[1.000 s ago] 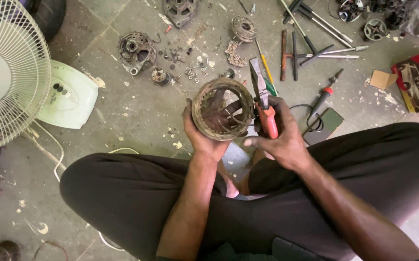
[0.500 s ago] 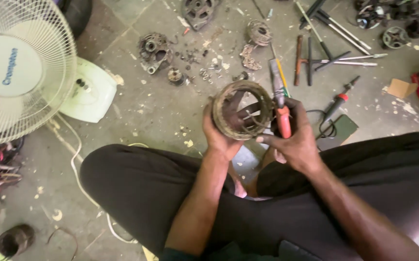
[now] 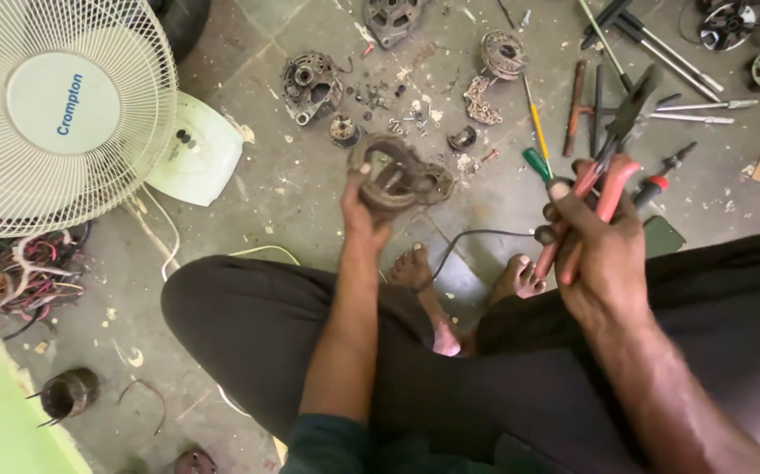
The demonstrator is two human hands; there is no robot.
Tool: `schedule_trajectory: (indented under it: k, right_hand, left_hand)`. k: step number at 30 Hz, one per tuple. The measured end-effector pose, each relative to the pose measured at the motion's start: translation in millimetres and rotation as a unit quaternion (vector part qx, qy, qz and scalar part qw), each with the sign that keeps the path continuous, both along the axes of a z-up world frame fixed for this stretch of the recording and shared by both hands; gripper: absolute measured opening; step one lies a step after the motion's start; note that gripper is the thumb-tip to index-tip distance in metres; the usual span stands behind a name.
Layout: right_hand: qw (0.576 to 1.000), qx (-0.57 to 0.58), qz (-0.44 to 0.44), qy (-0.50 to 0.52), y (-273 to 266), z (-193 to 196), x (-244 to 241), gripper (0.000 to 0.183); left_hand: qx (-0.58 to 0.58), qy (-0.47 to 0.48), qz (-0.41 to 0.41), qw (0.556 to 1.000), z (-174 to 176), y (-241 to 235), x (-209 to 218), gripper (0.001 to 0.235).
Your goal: Repair and assemble motorcycle starter motor components on the floor using tools.
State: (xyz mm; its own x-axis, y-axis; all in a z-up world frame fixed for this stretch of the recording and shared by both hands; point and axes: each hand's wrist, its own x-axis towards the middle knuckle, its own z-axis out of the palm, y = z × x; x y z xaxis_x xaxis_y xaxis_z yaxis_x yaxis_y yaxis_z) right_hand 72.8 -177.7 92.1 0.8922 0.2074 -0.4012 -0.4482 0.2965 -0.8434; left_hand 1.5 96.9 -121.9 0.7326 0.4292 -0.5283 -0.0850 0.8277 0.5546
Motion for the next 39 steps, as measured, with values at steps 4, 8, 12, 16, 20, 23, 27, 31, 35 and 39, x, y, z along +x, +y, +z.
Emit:
schedule_trajectory:
  k: [4, 8, 12, 16, 20, 23, 27, 31, 35, 39]
  right_hand:
    - [0.999, 0.048, -0.015, 0.011, 5.2, 23.0, 2.5, 0.038]
    - [0.997, 0.072, 0.005, 0.027, 11.4, 33.1, -0.9, 0.037]
    - [0.997, 0.057, 0.030, 0.029, 13.7, 23.2, -1.3, 0.034]
    - [0.994, 0.052, 0.034, 0.086, 7.0, 6.0, -0.7, 0.034]
    - [0.996, 0.000, 0.037, 0.078, 9.2, -4.4, 2.1, 0.037]
    - [0.996, -0.026, 0.031, 0.081, 11.4, -7.1, 3.8, 0.043]
    - [0.992, -0.049, 0.037, 0.107, 20.3, -6.2, 6.5, 0.047]
    - [0.991, -0.054, 0.042, 0.118, 30.7, -5.7, 9.0, 0.050]
    - [0.986, -0.061, 0.060, 0.145, 29.9, -22.7, 8.7, 0.052]
    - [0.986, -0.071, 0.071, 0.136, 45.9, -16.4, 8.6, 0.051]
  left_hand:
    - [0.009, 0.088, 0.043, 0.995, -16.9, 25.1, -18.9, 0.076]
    - [-0.025, 0.069, 0.087, 0.993, -59.3, 51.9, -46.6, 0.061]
    - [-0.030, 0.017, 0.147, 0.989, -103.4, 70.5, -62.3, 0.058]
    - [-0.052, 0.048, 0.128, 0.989, -99.4, 76.7, -60.5, 0.058]
    - [-0.038, 0.110, 0.111, 0.987, -104.7, 82.4, -45.9, 0.057]
    - [-0.048, 0.128, 0.106, 0.985, -121.1, 85.8, -36.3, 0.060]
    - [-0.053, 0.092, 0.118, 0.987, -119.8, 88.2, -31.9, 0.058]
    - [-0.072, 0.124, 0.107, 0.984, -132.5, 95.7, -37.2, 0.059]
    - [-0.092, 0.068, 0.104, 0.988, -142.6, 97.8, -38.8, 0.061]
    - [-0.083, 0.106, 0.108, 0.985, -153.6, 102.3, -39.4, 0.070]
